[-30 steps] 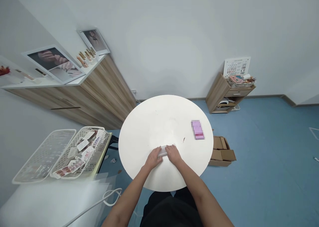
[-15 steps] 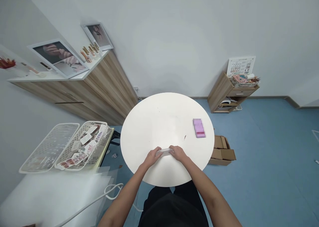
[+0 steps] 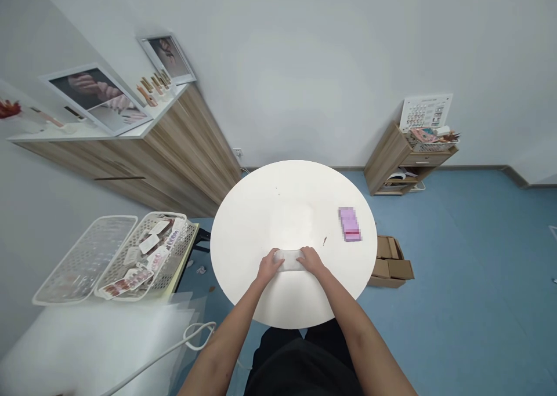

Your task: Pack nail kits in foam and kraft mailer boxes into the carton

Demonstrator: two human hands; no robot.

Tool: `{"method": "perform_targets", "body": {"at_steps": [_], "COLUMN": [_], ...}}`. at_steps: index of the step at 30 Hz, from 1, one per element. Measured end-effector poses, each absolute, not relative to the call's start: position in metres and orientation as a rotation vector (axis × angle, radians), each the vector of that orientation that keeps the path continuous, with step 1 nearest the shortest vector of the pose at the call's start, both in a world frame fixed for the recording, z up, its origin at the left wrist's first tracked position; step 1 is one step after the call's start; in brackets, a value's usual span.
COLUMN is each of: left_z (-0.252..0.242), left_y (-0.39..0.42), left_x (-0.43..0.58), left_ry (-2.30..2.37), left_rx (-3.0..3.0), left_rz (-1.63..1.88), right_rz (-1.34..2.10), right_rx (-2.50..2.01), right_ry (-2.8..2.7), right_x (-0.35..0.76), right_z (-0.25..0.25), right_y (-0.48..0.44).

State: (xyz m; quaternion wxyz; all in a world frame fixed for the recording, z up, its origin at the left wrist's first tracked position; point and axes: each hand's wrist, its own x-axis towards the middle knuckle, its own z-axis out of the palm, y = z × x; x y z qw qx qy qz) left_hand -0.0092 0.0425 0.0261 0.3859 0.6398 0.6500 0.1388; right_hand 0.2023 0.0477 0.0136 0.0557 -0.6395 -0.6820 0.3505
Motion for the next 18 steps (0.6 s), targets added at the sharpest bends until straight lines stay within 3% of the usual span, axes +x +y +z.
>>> {"method": "perform_targets", "body": {"at_steps": [6,10,18], "left_z": [0.019,0.022,0.017], "left_y": [0.035,0.036,0.022], "left_x": [-0.01,-0.008,-0.011], "left_ry": [1.747,1.554,1.29], "left_rx": [1.997,2.459,2.631], "left_rz": [0.348,0.404,0.183], "right_rz": [0.693,0.406,0.455], "right_rx": [-1.958,-1.817,-1.57], "right_ry": [-2.128,-2.283,-2.532], "right_x": [0.2,0.192,0.191], "right_z": [0.014,0.018,0.019], "right_y": [0.039,0.033,0.011]}}
